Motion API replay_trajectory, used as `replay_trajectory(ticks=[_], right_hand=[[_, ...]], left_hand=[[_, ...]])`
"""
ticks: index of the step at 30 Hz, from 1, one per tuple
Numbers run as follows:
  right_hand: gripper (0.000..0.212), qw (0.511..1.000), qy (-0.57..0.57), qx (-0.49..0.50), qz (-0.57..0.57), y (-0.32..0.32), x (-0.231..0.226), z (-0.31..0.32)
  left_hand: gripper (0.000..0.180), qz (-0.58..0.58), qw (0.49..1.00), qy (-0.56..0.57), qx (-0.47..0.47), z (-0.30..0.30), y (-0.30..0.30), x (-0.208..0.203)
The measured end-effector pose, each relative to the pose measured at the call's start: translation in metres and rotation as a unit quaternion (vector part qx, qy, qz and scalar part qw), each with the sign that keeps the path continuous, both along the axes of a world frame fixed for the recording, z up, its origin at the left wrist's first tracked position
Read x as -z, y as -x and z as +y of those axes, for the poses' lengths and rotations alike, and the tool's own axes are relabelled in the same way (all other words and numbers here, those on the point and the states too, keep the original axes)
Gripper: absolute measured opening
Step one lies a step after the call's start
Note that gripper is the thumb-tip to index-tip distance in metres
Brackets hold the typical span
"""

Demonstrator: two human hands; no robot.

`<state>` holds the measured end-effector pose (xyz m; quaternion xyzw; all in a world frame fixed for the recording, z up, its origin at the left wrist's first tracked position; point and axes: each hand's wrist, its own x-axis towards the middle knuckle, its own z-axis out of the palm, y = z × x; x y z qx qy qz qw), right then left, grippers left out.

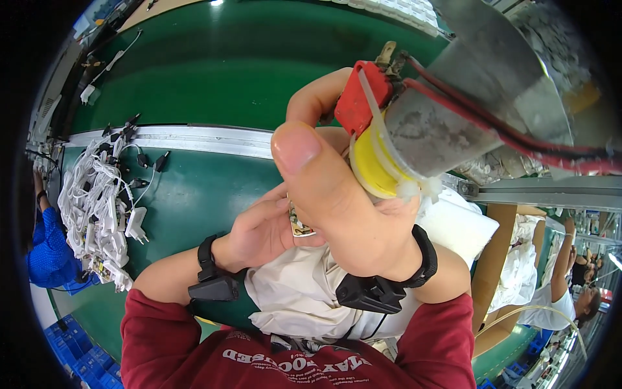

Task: The person picks up a power adapter, applies glue to the internal circuit board using a dispenser, and places it onto a pile. This process is repeated for several more adapters taken from the conveyor belt.

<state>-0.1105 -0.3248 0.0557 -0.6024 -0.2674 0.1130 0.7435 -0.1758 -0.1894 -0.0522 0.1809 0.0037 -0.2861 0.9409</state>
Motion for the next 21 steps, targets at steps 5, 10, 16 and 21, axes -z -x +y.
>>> replay_trajectory(ticks=[5,10,16,21], right_hand=[[0.032,1.000,-0.005,0.002,0.004,-0.0002,0.0003,0.0005],[0.032,1.000,-0.006,0.001,0.009,0.0008,0.0010,0.0007],[0.032,1.000,-0.013,0.000,0.013,0.0020,0.0026,0.0016],[0.032,1.000,-0.009,0.002,0.002,-0.0002,0.0012,-0.0003]], left_hand=[[0.045,-0.002,1.000,0.005,0.001,-0.0003,-0.0002,0.0004],[0.045,0.003,1.000,-0.001,-0.004,-0.0003,0.0001,-0.0003],[0.044,0.004,1.000,-0.010,-0.003,-0.0005,0.0006,-0.0005],[0.044,0.003,1.000,-0.002,-0.003,-0.0005,0.0002,-0.0002]])
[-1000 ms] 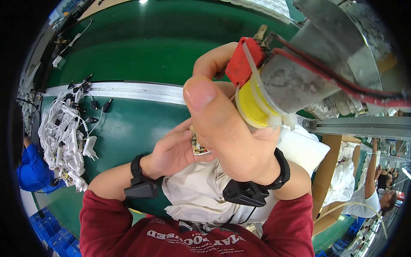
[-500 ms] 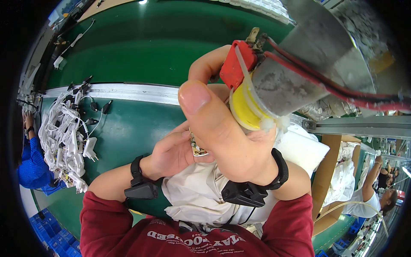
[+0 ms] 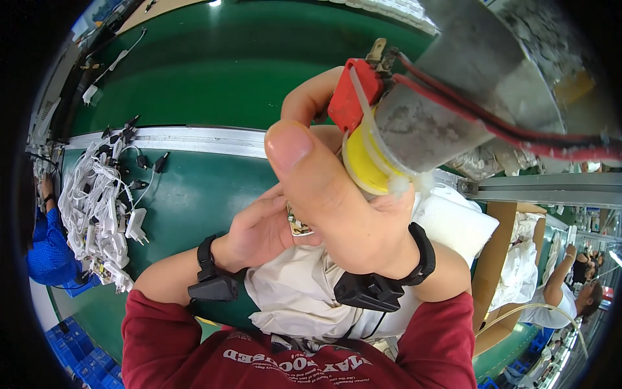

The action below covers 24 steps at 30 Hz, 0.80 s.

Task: The person picks up a power adapter, applies glue to the internal circuit board using a dispenser, and places it onto a pile. This process is repeated for several more adapters taken from the conveyor belt.

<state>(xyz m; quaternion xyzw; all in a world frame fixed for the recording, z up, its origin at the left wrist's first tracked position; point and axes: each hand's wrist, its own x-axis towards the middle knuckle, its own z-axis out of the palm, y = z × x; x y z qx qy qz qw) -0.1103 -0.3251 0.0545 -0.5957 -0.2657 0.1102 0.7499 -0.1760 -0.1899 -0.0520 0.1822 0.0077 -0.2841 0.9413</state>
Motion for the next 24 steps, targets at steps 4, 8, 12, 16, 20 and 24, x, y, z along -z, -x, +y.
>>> replay_trajectory(ticks=[4,8,12,16,20,24], right_hand=[[0.031,1.000,0.009,0.017,0.007,0.004,-0.005,0.003],[0.029,0.998,0.001,0.039,0.043,0.008,-0.012,0.007],[0.027,0.998,-0.017,0.023,0.051,0.007,-0.011,0.006],[0.026,0.999,-0.019,0.020,0.042,0.007,-0.010,0.005],[0.026,0.999,-0.011,0.019,0.043,0.009,-0.009,0.007],[0.026,0.999,-0.014,0.004,0.038,0.008,-0.004,0.007]], left_hand=[[0.044,0.001,1.000,0.013,-0.004,0.000,0.001,0.000],[0.044,0.015,0.999,0.025,-0.019,-0.001,-0.001,0.001],[0.043,0.017,0.998,0.062,-0.018,0.000,-0.001,-0.001],[0.044,0.020,0.997,0.074,-0.007,0.000,-0.003,-0.002],[0.045,0.030,0.995,0.096,-0.001,0.000,-0.003,-0.001],[0.048,0.033,0.992,0.124,0.000,0.001,-0.001,0.000]])
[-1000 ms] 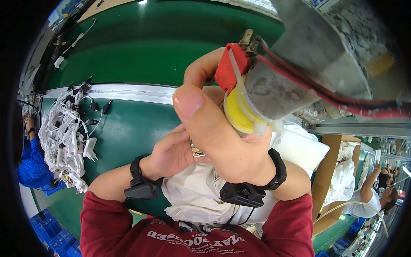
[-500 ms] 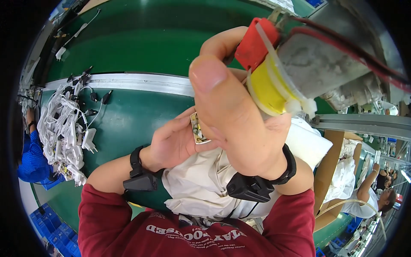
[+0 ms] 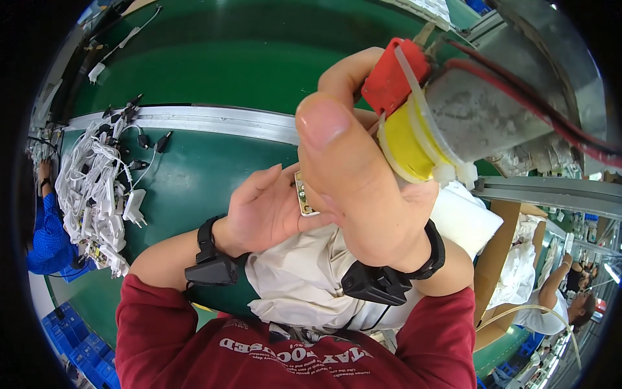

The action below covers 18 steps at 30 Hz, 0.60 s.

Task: The person picks up a power adapter, applies glue to the internal circuit board using a dispenser, and places it onto a pile. This process is repeated for several more adapters taken from the conveyor belt.

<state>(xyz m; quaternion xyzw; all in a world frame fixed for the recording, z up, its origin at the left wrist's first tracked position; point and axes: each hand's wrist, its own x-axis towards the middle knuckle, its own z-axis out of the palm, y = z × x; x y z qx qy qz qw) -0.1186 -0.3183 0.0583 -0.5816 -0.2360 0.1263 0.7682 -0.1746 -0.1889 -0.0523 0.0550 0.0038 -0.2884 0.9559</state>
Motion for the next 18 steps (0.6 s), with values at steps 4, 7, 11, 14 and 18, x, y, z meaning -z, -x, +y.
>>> replay_trajectory(ticks=[4,7,11,14,18], right_hand=[[0.025,1.000,-0.012,-0.027,-0.006,-0.003,0.004,-0.002],[0.025,0.999,-0.011,-0.033,-0.018,-0.003,0.004,-0.003],[0.024,1.000,0.011,0.014,-0.010,0.000,0.000,0.000],[0.025,1.000,0.013,0.025,-0.005,-0.001,-0.004,-0.001],[0.029,0.998,-0.015,0.059,0.001,-0.009,-0.010,-0.007]], left_hand=[[0.052,0.006,1.000,0.015,0.004,0.000,0.000,0.001],[0.054,0.013,1.000,0.012,0.008,0.000,-0.001,0.001],[0.056,0.018,0.999,0.030,0.012,0.000,-0.001,0.002],[0.056,0.037,0.999,0.012,0.007,-0.001,0.000,0.002],[0.056,0.004,1.000,-0.010,0.014,-0.004,0.000,0.002]])
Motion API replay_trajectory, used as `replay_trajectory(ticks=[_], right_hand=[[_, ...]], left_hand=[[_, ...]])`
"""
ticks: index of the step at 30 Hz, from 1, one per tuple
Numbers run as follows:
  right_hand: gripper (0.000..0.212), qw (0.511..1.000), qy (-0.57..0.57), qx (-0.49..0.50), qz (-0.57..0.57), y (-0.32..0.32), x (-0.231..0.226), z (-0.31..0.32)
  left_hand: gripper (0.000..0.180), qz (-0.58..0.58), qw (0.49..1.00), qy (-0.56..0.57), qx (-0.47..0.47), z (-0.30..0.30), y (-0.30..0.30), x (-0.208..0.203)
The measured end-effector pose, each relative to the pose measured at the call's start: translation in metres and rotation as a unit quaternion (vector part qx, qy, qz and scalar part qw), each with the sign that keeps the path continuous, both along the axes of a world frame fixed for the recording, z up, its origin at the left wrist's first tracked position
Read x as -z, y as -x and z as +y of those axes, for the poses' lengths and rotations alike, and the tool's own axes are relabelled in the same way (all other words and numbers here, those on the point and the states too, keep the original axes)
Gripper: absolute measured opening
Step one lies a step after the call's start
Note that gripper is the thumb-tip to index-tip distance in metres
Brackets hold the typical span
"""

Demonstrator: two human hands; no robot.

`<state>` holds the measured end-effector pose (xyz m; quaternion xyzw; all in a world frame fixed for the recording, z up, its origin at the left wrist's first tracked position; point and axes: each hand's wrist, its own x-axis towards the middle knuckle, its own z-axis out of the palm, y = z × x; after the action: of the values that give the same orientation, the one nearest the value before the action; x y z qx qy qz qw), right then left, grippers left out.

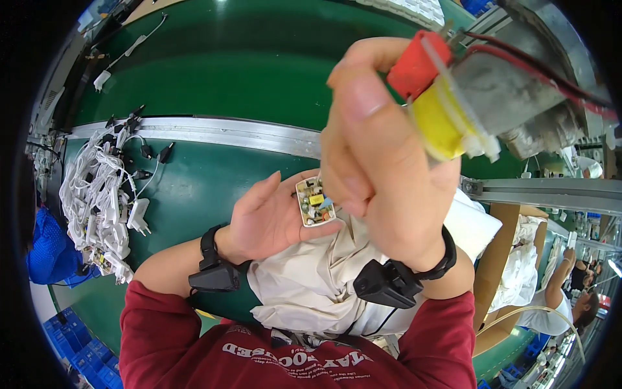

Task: The person picks up a power adapter, applies glue to the internal circuit board using a dispenser, and places it onto a pile. This process is repeated for several more adapters taken from the conveyor belt.

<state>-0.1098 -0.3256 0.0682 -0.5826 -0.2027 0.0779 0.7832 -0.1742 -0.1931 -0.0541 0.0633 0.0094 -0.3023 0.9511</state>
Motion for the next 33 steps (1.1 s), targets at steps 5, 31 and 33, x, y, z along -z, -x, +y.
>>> replay_trajectory(ticks=[5,31,33], right_hand=[[0.031,0.999,0.018,0.042,-0.017,-0.015,-0.007,-0.005],[0.017,0.998,-0.030,0.001,0.064,-0.015,-0.006,-0.009],[0.016,0.996,-0.046,-0.011,0.074,-0.012,-0.003,-0.009]], left_hand=[[0.053,-0.027,0.999,-0.037,0.006,-0.002,0.000,-0.001],[0.049,-0.387,0.369,-0.834,-0.137,0.048,-0.028,-0.064],[0.041,-0.350,0.419,-0.836,-0.050,0.054,0.017,-0.053]])
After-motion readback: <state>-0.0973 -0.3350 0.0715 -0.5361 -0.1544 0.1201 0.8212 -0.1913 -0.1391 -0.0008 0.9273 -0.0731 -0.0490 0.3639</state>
